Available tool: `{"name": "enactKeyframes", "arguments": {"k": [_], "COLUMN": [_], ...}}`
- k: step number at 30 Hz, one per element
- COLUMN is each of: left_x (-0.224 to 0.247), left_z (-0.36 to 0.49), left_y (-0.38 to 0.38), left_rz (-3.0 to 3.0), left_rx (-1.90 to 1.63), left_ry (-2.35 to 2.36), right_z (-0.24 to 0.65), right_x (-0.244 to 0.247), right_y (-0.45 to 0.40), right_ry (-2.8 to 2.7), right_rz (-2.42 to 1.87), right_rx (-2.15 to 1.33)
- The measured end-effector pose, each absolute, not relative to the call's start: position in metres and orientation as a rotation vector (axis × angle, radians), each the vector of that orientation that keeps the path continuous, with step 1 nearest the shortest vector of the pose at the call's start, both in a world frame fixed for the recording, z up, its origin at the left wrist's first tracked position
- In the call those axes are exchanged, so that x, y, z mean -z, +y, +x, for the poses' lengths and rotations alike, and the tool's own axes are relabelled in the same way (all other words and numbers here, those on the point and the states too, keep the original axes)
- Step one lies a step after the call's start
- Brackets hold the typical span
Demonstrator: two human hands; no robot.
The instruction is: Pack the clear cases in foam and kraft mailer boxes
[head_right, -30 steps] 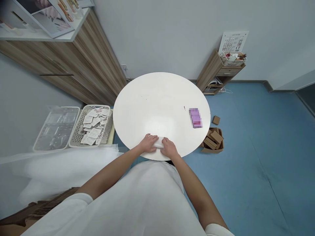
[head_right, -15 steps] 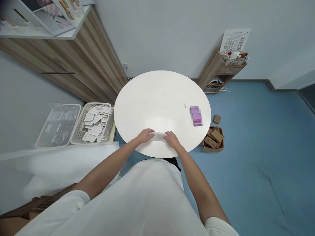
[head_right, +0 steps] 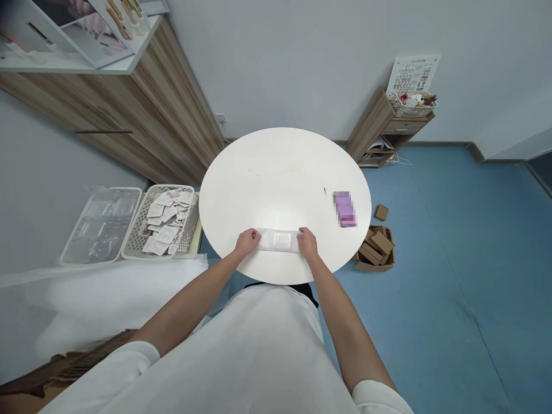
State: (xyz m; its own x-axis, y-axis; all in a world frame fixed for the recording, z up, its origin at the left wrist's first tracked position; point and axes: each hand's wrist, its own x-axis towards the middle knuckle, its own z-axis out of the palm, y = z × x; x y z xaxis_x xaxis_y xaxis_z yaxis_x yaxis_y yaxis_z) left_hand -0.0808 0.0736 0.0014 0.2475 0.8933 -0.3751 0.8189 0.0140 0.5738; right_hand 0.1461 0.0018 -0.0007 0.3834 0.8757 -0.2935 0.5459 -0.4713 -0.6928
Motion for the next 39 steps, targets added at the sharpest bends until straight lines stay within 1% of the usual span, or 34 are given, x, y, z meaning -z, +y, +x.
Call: {"name": "enactKeyframes", "arguments": {"k": [3,6,10,15,18,22,25,29,34,37,39], "left_x": [-0.006,-0.012,-0.013,-0.007,-0.005,-0.004,-0.002,0.0,-0.002,-0.007,-0.01], "left_z": [-0.082,-0.075,-0.055,-0.042,-0.043,-0.044,-0.043,-0.042,-0.043,-0.045,-0.047], "left_y": [0.065,0.051,0.031,0.019,0.017,0.016,0.014,0.013,0.014,0.012,0.01], "left_rz": [1.993,2.366,2.623,2.67,2.641,2.543,2.441,2.369,2.33,2.301,2.337], "left_rx": [-0.267,-0.322,-0.15,0.015,0.022,-0.044,-0.126,-0.184,-0.268,-0.274,-0.271], "left_ry": [1.662,1.456,1.008,0.985,0.98,1.002,1.021,1.039,1.072,1.165,1.119], "right_z": [0.15,0.147,0.136,0.124,0.123,0.127,0.129,0.126,0.118,0.114,0.114], "right_x": [0.005,0.007,0.001,-0.013,-0.017,-0.016,-0.017,-0.019,-0.019,-0.015,-0.012], "right_y": [-0.016,-0.042,-0.064,-0.051,-0.038,-0.027,-0.019,-0.005,0.008,0.012,0.013], "right_ry": [-1.059,-0.838,-0.686,-0.411,-0.333,-0.42,-0.64,-0.861,-0.983,-1.015,-1.044], "right_rz": [-2.219,-2.213,-2.095,-1.883,-1.827,-1.903,-1.924,-1.955,-1.814,-1.846,-1.861], "right_rx": [-0.742,-0.835,-1.083,-1.283,-1.285,-1.228,-1.274,-1.241,-1.423,-1.426,-1.414]}}
